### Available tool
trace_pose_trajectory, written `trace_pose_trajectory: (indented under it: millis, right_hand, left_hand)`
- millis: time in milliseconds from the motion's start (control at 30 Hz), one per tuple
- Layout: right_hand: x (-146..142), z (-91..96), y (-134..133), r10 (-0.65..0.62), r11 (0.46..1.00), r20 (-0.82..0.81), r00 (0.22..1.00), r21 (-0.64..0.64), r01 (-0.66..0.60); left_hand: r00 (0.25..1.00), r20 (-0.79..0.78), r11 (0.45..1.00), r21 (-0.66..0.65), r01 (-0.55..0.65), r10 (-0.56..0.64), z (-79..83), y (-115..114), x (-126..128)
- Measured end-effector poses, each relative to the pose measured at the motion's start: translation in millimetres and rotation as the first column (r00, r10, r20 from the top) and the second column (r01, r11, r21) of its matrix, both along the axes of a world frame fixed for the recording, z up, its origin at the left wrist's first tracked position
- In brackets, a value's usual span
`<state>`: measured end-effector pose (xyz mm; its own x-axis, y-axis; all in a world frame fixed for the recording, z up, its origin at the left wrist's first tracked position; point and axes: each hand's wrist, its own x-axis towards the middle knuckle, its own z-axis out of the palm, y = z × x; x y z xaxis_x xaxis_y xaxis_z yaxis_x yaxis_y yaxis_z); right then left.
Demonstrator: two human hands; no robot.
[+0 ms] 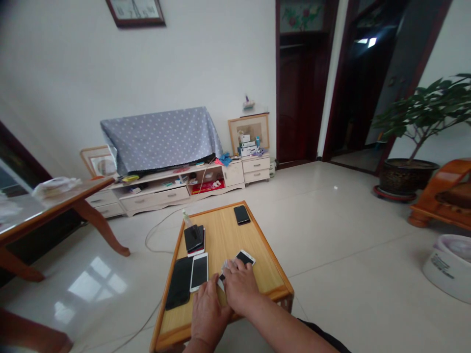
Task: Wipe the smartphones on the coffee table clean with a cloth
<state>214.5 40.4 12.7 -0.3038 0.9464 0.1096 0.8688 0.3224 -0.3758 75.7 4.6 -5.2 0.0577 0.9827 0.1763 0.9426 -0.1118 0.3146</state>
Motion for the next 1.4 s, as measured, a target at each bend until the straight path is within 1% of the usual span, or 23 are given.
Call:
trace_pose_trajectory:
  millis: [100, 200, 267, 400, 467, 567, 733, 800, 900, 1067, 1167, 1267, 1333, 1400]
  right_hand:
    - [17.3, 2.4, 17.4, -0.105, 0.992, 0.036, 0.994, -0.067, 0.107]
    - [36.9, 3.2, 27.1, -0.155, 0.980, 0.087, 0.984, -0.117, 0.164]
    - [47.7, 1.5, 22.8, -0.149, 0.979, 0.115, 0.982, -0.120, 0.163]
    - [63.2, -1.7, -0.3, -0.114, 0.987, 0.121, 0.986, -0.102, 0.127]
    - [67.0, -0.8, -7.4, -0.114, 0.986, 0.117, 0.987, -0.111, 0.127]
    - [65.6, 3.1, -2.4, -0.115, 0.982, 0.115, 0.987, -0.133, 0.130]
    - [51.3, 6.6, 28.0, -0.097, 0.983, 0.088, 0.991, -0.150, 0.110]
    - [48.2, 5.4, 34.3, -0.097, 0.984, 0.078, 0.992, -0.144, 0.108]
    - [53.2, 2.2, 29.5, -0.092, 0.984, 0.077, 0.993, -0.143, 0.103]
    - [76.3, 0.0, 2.0, -0.085, 0.983, 0.114, 0.990, -0.152, 0.102]
    - [83.7, 2.7, -0.7, -0.079, 0.984, 0.116, 0.990, -0.151, 0.096]
    - [78.9, 5.9, 12.4, -0.111, 0.978, 0.125, 0.986, -0.163, 0.131]
    - [68.3, 6.6, 20.8, -0.141, 0.972, 0.127, 0.982, -0.169, 0.162]
    - [53.2, 5.7, 21.3, -0.129, 0.975, 0.115, 0.985, -0.166, 0.147]
  left_hand:
    - [1.000, -0.012, 1.000, 0.025, 0.004, -0.004, 2.3, -0.5, 1.3]
    - [1.000, -0.029, 0.999, 0.032, 0.004, -0.003, 4.7, -1.0, 2.6]
    - [0.999, -0.042, 1.000, 0.032, 0.002, -0.001, 5.9, -1.3, 3.4]
    - [0.999, -0.045, 0.999, 0.042, 0.004, -0.002, 6.0, -1.2, 3.9]
    - [0.999, -0.041, 0.999, 0.037, 0.005, -0.004, 5.5, -1.0, 3.9]
    - [0.999, -0.032, 0.999, 0.031, 0.009, -0.008, 5.4, -0.6, 3.8]
    - [0.999, -0.035, 0.999, 0.044, -0.009, 0.010, 7.5, -0.6, 4.8]
    - [0.999, -0.033, 0.998, 0.053, -0.020, 0.021, 8.7, -0.9, 5.6]
    - [0.999, -0.029, 0.997, 0.065, -0.030, 0.031, 9.2, -1.3, 6.2]
    - [0.999, -0.042, 0.997, 0.080, -0.015, 0.018, 2.6, -0.4, 4.2]
    - [0.999, -0.035, 0.995, 0.096, -0.001, 0.004, -2.5, 0.5, 2.4]
    - [1.000, -0.021, 0.995, 0.100, 0.001, 0.001, -4.8, 0.7, 1.8]
    - [1.000, -0.013, 0.995, 0.097, -0.002, 0.004, -4.4, 0.5, 2.3]
    - [1.000, -0.012, 0.995, 0.095, -0.002, 0.003, -3.0, 0.2, 3.3]
